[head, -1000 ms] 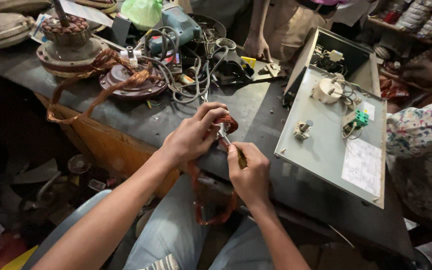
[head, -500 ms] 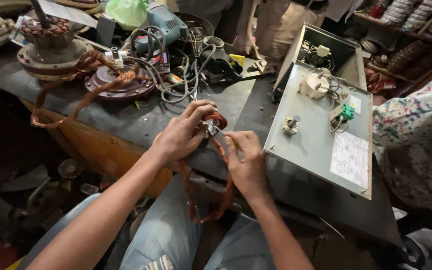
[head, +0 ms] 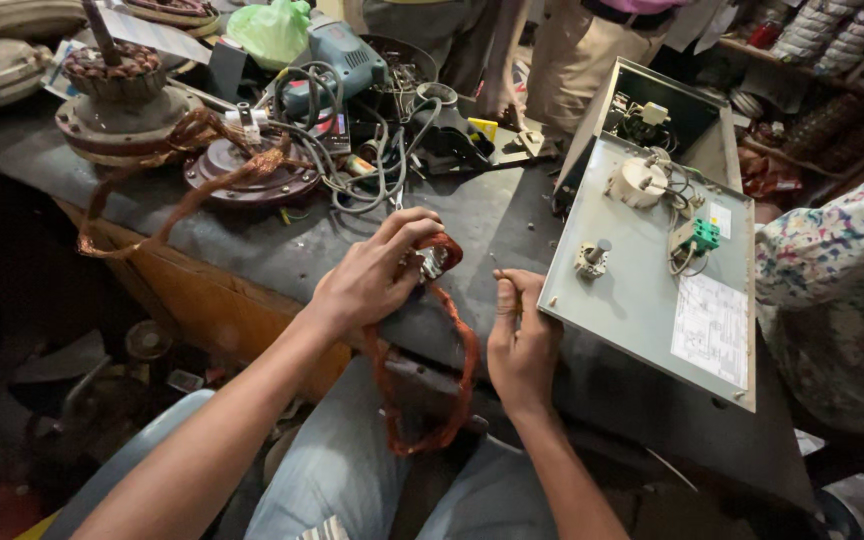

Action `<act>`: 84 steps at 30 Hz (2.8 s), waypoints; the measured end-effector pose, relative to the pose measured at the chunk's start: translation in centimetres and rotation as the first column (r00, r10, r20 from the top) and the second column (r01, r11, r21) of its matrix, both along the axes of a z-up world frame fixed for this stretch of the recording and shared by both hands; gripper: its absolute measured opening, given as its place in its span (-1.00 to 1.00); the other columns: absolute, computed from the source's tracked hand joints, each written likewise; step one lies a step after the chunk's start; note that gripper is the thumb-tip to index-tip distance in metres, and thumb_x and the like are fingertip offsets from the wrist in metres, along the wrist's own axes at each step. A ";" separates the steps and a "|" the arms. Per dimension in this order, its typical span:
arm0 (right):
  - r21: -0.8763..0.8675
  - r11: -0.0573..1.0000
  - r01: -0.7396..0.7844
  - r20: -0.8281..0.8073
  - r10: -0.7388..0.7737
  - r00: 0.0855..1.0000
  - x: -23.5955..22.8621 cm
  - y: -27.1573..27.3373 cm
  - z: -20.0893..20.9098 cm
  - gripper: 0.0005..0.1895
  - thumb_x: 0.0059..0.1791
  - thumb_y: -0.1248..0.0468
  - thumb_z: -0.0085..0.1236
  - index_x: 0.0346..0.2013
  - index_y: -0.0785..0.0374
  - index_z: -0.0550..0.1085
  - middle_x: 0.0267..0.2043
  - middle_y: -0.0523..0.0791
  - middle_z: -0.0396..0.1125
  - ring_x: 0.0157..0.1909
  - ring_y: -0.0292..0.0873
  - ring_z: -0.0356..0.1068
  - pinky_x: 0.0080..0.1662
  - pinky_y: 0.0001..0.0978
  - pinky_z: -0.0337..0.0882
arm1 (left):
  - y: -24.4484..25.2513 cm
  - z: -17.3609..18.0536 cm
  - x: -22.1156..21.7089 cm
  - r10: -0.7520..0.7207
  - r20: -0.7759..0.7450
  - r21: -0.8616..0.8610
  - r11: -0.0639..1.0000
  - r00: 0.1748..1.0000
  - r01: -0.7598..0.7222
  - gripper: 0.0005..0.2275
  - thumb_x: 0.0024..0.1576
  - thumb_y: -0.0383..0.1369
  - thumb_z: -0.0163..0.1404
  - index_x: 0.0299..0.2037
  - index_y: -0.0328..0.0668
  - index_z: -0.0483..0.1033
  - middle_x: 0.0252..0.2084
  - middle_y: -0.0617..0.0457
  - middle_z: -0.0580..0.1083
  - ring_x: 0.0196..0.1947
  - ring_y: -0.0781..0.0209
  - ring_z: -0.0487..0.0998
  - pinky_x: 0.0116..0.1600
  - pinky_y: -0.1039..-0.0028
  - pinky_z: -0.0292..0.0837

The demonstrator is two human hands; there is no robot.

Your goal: The person repairs a fan motor. They use a screwdriver to pry open the motor housing, remove the copper wire windings by hand, and then reassemble the motor core components.

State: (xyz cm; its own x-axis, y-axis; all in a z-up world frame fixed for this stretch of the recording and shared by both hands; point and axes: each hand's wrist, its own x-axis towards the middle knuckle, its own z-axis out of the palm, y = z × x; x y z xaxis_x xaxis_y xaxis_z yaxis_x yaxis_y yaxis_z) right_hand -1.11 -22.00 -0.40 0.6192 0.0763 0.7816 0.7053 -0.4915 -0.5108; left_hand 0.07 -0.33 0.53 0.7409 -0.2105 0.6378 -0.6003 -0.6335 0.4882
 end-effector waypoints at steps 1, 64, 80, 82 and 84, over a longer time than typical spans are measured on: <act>0.016 1.000 0.018 0.001 -0.018 1.000 0.1 0.0 -0.1 -0.83 0.20 0.31 -0.06 -0.07 0.36 0.45 -0.08 -0.01 0.43 -0.04 0.00 0.47 0.02 -0.20 0.42 | 0.1 0.0 0.0 -0.002 0.001 0.002 1.000 1.000 0.002 -0.50 0.05 -0.54 0.03 0.24 -0.04 0.31 0.33 -0.01 0.32 0.19 -0.24 0.47 0.13 0.12 0.48; -0.583 0.794 0.172 0.212 -0.055 0.976 3.3 4.9 1.0 -0.93 -0.09 0.29 0.21 -0.36 0.13 0.48 -0.46 -0.13 0.44 -0.40 -0.04 0.51 -0.35 -0.15 0.44 | 0.9 -0.3 0.6 -0.074 -0.075 -0.041 0.997 0.994 0.071 -0.43 0.06 -0.51 0.05 0.34 0.03 0.25 0.10 -0.18 0.42 0.01 -0.21 0.57 0.06 0.19 0.50; -0.417 0.867 0.272 -0.240 -0.394 0.887 0.5 0.2 0.8 -0.82 0.04 0.14 0.26 -0.20 0.17 0.57 -0.30 0.03 0.53 -0.23 0.11 0.55 -0.20 -0.06 0.48 | 1.4 -0.9 0.8 -0.136 -0.069 0.009 0.991 0.988 0.137 -0.32 -0.04 -0.37 0.23 0.33 0.05 0.22 0.21 -0.16 0.36 0.10 -0.23 0.53 0.13 0.15 0.50; -0.410 0.875 0.258 -0.100 -0.324 0.941 0.3 0.1 0.8 -0.63 -0.02 0.22 0.27 0.04 0.28 0.46 -0.15 0.11 0.47 -0.22 0.18 0.51 -0.22 -0.02 0.45 | 1.6 -1.0 0.8 -0.161 -0.077 0.000 0.987 0.984 0.161 -0.32 -0.04 -0.40 0.20 0.35 0.04 0.22 0.22 -0.17 0.35 0.12 -0.22 0.53 0.14 0.16 0.51; -0.405 0.883 0.237 -0.149 -0.320 0.936 -0.1 0.0 0.7 -0.58 -0.05 0.25 0.26 0.04 0.33 0.39 -0.16 0.11 0.42 -0.26 0.18 0.48 -0.24 -0.01 0.42 | 1.8 -1.1 0.8 -0.164 -0.026 0.030 0.986 0.986 0.164 -0.30 -0.07 -0.47 0.18 0.35 0.00 0.22 0.27 -0.20 0.30 0.12 -0.34 0.49 0.15 0.10 0.47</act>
State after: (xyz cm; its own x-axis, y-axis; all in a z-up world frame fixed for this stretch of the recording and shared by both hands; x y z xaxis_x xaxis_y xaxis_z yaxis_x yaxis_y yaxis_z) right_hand -1.22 -22.00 0.32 0.8013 0.1383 0.5821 0.4103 -0.8351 -0.3665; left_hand 0.83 1.50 -0.53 0.7094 -0.3501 0.6117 -0.6859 -0.5429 0.4846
